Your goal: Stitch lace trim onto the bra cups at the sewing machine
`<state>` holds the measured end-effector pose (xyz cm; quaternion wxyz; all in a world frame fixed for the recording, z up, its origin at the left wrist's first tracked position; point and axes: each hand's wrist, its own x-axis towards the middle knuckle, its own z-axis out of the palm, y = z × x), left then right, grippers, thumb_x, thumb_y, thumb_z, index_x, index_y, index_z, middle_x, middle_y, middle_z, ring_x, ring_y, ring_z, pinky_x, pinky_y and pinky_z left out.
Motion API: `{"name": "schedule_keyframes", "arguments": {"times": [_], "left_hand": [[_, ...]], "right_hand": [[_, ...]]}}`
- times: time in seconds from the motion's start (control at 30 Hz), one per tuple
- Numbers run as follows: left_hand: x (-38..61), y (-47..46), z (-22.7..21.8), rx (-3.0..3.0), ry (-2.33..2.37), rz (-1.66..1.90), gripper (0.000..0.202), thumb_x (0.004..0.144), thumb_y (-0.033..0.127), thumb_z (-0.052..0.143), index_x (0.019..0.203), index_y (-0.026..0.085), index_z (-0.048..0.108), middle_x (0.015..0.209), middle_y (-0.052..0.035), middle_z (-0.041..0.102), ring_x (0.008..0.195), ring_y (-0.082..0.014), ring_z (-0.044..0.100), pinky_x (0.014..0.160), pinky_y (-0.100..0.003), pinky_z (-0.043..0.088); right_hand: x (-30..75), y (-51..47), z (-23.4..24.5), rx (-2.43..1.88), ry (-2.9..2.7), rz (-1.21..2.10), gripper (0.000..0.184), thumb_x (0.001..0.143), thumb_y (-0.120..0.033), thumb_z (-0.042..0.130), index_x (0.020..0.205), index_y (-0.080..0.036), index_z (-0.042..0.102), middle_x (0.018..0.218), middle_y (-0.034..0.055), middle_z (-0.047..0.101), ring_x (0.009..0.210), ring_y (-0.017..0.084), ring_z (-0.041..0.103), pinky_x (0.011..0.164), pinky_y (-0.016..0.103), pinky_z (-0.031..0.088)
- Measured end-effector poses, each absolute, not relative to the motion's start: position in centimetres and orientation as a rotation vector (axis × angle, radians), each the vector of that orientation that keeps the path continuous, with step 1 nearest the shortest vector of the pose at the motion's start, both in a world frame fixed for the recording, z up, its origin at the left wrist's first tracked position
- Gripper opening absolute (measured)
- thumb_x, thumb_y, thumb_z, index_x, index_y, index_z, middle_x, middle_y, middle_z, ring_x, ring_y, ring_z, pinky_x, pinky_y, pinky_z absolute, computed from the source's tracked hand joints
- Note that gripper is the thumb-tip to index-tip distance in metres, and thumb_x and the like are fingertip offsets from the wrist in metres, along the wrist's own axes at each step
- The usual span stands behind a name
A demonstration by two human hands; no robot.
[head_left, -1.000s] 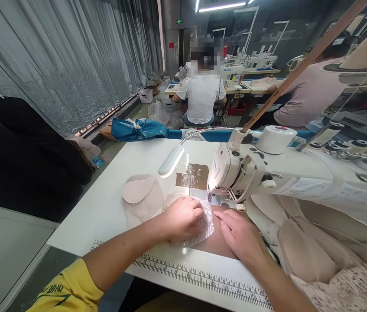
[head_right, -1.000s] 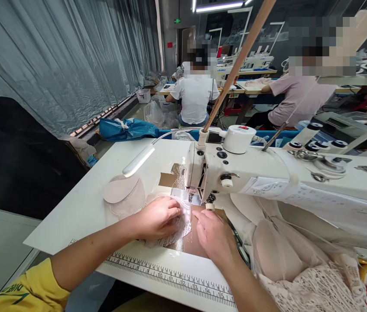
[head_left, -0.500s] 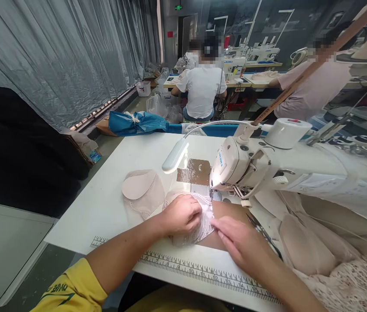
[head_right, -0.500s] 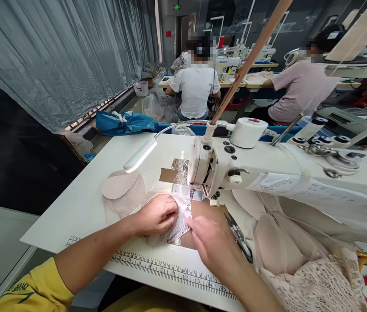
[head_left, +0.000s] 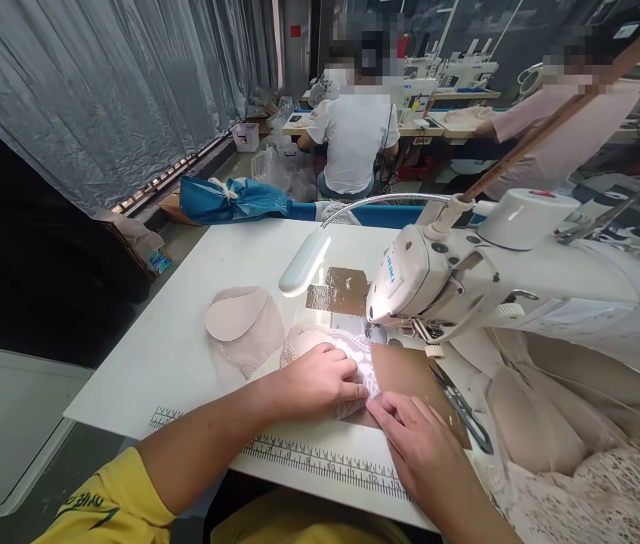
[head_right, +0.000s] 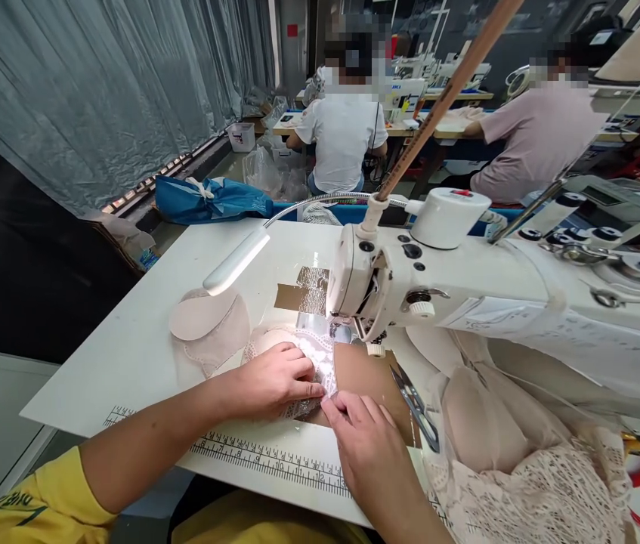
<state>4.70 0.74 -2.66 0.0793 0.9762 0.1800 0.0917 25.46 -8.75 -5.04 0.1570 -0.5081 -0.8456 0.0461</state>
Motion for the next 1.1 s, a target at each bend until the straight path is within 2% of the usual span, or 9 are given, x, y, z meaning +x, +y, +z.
{"name": "schedule_keyframes", "arguments": {"times": [0.17, 0.43, 0.7, 0.77, 0.93, 1.1], "left_hand": [[4.7, 0.6, -2.7, 2.992, 0.564, 0.222, 0.031, 0.092, 0.026, 0.044, 0.120, 0.026, 0.057, 0.085, -0.0057, 0.055, 0.074, -0.0184, 0.045, 0.066, -0.034, 0.029], [4.9, 0.3, -2.5, 3.049, 0.603, 0.200, 0.028, 0.093, 0.025, 0.042, 0.118, 0.023, 0.055, 0.083, -0.0057, 0.054, 0.071, -0.0177, 0.044, 0.066, -0.033, 0.029], [4.9, 0.1, -2.7, 3.076, 0.590, 0.276, 0.027, 0.092, 0.021, 0.043, 0.115, 0.021, 0.056, 0.080, -0.0049, 0.053, 0.071, -0.0177, 0.045, 0.069, -0.034, 0.033], [5.0, 0.2, -2.7, 3.065, 0.579, 0.301, 0.027, 0.093, 0.022, 0.042, 0.114, 0.021, 0.058, 0.085, -0.0066, 0.054, 0.075, -0.0189, 0.047, 0.071, -0.035, 0.035], [5.0, 0.4, -2.8, 3.022, 0.481, 0.336, 0.027, 0.092, 0.020, 0.043, 0.114, 0.016, 0.059, 0.111, -0.0120, 0.056, 0.097, -0.0219, 0.049, 0.078, -0.034, 0.040], [5.2, 0.2, -2.5, 2.978, 0.574, 0.292, 0.030, 0.091, 0.020, 0.042, 0.117, 0.015, 0.055, 0.113, -0.0107, 0.058, 0.086, -0.0205, 0.051, 0.070, -0.033, 0.042]], "right_hand": [[25.6, -8.7, -5.3, -1.424, -2.391, 0.142, 0.046, 0.082, -0.005, 0.037, 0.120, -0.022, 0.059, 0.095, 0.0082, 0.060, 0.080, 0.020, 0.049, 0.070, 0.032, 0.039], [25.9, -8.7, -5.1, -1.398, -2.357, 0.204, 0.050, 0.082, -0.004, 0.038, 0.123, -0.024, 0.057, 0.097, 0.0080, 0.061, 0.081, 0.020, 0.051, 0.072, 0.033, 0.042], [27.5, -7.8, -4.8, -1.315, -2.357, 0.159, 0.038, 0.088, -0.008, 0.040, 0.123, -0.017, 0.054, 0.097, 0.0089, 0.058, 0.082, 0.017, 0.054, 0.069, 0.029, 0.046], [27.6, -7.5, -4.8, -1.321, -2.389, 0.149, 0.040, 0.087, -0.005, 0.039, 0.122, -0.016, 0.054, 0.096, 0.0087, 0.058, 0.081, 0.017, 0.053, 0.068, 0.028, 0.046], [26.9, -6.9, -4.6, -1.363, -2.473, 0.065, 0.045, 0.082, -0.001, 0.037, 0.117, -0.016, 0.059, 0.084, 0.0071, 0.057, 0.072, 0.018, 0.052, 0.062, 0.028, 0.044], [26.5, -6.6, -4.8, -1.396, -2.472, -0.057, 0.045, 0.076, 0.002, 0.037, 0.108, -0.014, 0.064, 0.077, 0.0067, 0.056, 0.068, 0.018, 0.052, 0.061, 0.028, 0.042]]}}
